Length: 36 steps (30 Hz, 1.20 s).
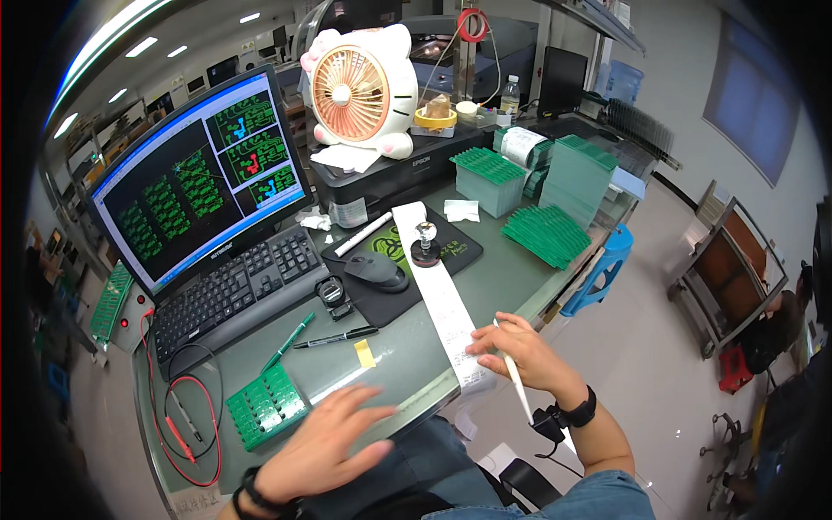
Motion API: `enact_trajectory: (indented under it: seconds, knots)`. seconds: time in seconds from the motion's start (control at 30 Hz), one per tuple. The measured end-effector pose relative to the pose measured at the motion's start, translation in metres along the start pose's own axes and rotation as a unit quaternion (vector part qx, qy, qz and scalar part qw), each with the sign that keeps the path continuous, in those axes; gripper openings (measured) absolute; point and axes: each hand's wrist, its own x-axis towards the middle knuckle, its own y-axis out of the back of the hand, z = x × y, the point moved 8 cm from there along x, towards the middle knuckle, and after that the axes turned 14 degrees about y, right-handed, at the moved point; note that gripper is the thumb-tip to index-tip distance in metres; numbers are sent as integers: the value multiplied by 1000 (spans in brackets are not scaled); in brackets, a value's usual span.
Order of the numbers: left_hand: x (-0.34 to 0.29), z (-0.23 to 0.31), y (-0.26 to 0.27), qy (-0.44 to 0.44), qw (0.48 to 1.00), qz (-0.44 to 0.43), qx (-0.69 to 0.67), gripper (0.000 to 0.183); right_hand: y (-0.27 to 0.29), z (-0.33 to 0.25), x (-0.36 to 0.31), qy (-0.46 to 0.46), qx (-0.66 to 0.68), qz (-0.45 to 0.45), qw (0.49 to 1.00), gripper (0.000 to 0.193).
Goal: The user is using a multimeter and a magnifying lens to inspect and mark circuit boards.
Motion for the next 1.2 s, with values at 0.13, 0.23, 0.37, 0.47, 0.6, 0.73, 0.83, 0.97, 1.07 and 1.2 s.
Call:
enact_trajectory:
  seconds: [0.13,0.23,0.37,0.47,0.6,0.73,0.83,0.97,1.07,1.2]
  knots:
    - [66,23,-33,-35,999,14,20,49,5,13,6,-78,110,26,991,33]
    - [94,27,-45,-41,990,74,111,52,11,19,9,-79,159,87,980,43]
    - [100,15,-69,-38,976,62,203,58,-5,41,-4,-214,243,79,943,24]
    - [99,14,-72,-43,977,67,197,60,-15,41,2,-178,255,21,950,22]
    - [99,15,-70,-47,975,82,202,61,-13,38,12,-84,205,5,975,17]
    - [99,14,-68,-49,974,84,206,62,-22,50,7,-189,265,20,945,17]
    - [100,16,-68,-51,974,83,202,61,-21,53,8,-160,239,40,957,19]
    - [104,17,-69,-59,974,88,201,60,-19,55,7,-156,222,36,962,19]
    - [102,16,-65,-57,973,91,206,60,-16,52,14,-141,185,-18,972,18]
    - [96,11,-63,-46,973,95,203,60,-8,74,9,-155,125,92,976,18]
